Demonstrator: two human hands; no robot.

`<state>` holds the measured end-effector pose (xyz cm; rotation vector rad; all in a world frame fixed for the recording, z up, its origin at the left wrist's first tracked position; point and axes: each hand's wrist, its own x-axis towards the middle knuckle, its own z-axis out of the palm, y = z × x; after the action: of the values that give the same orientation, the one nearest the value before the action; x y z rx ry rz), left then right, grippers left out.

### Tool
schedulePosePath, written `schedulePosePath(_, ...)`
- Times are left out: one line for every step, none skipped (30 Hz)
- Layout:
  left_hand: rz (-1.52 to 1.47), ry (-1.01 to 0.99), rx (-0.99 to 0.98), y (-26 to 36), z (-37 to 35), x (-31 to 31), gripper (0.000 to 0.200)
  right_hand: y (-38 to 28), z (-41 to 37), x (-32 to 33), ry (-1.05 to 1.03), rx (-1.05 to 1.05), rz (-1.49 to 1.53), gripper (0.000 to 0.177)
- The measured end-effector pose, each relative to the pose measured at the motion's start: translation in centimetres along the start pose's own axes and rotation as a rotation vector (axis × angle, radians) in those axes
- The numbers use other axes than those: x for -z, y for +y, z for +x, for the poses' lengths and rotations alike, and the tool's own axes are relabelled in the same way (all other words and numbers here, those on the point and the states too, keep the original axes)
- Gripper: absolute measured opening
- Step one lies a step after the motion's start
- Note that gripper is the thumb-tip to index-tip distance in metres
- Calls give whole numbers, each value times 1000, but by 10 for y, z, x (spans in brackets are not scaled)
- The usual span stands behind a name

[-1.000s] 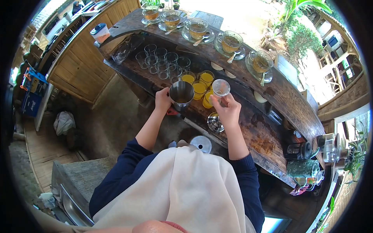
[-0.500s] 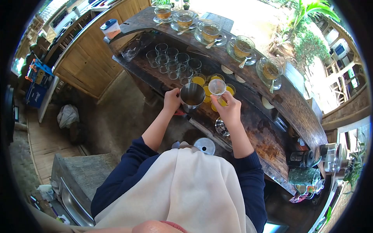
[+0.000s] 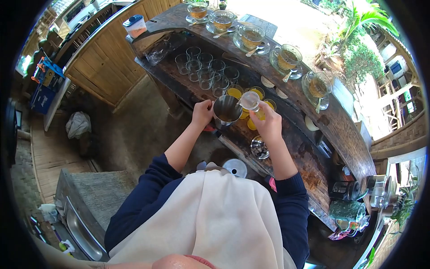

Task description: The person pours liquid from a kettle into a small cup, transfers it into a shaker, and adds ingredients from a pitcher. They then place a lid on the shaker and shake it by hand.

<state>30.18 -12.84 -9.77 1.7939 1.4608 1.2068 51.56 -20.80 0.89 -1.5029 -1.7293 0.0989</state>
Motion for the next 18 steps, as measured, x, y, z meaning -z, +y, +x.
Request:
schedulePosePath(-4, 4, -13, -1, 0, -1, 27, 1, 1, 0, -2, 11, -25, 32)
schedulePosePath(-3, 7, -10, -1, 0, 0, 27, 2, 2, 0, -5, 13, -23, 32)
schedulePosePath(-2, 13, -15, -1, -1, 0, 26, 2, 3, 1, -19, 27, -27, 32)
schedulePosePath(0, 18, -20, 0, -1, -1, 26, 3, 4, 1, -32, 42, -32, 32)
schedulePosePath(0, 20, -18, -1, 0, -1, 26, 3, 6, 1, -34, 43, -30, 32)
schedulePosePath(0, 28, -26, -1, 0, -2, 26, 4, 7, 2, -34, 72, -44, 32)
schedulePosePath(-1, 36, -35, -2, 0, -2, 26, 4, 8, 2, -34, 100, -57, 32)
schedulePosePath(0, 38, -32, -2, 0, -2, 26, 5, 10, 2, -37, 102, -56, 32)
schedulePosePath(0, 31, -26, -2, 0, -2, 26, 6, 12, 2, -27, 133, -71, 32)
schedulePosePath(-1, 24, -20, -2, 0, -2, 26, 7, 13, 3, -17, 164, -86, 32)
schedulePosePath(-1, 24, -18, -1, 0, -2, 26, 6, 14, 4, -19, 165, -86, 32)
schedulePosePath(-3, 29, -24, -1, -1, -2, 26, 6, 16, 5, -19, 181, -99, 32)
schedulePosePath(-6, 34, -31, 0, -1, -1, 26, 5, 17, 6, -19, 197, -111, 33)
schedulePosePath(-5, 34, -30, 0, -1, -2, 26, 5, 18, 7, -21, 197, -110, 33)
schedulePosePath(-4, 34, -30, 0, -1, -2, 26, 4, 20, 8, -28, 210, -118, 33)
schedulePosePath(-2, 34, -31, 0, -1, -1, 26, 5, 21, 8, -35, 223, -125, 34)
schedulePosePath(-1, 35, -30, 0, -1, -1, 26, 6, 22, 8, -36, 224, -124, 34)
schedulePosePath(-2, 26, -25, 1, -1, 0, 26, 7, 23, 8, -43, 237, -137, 34)
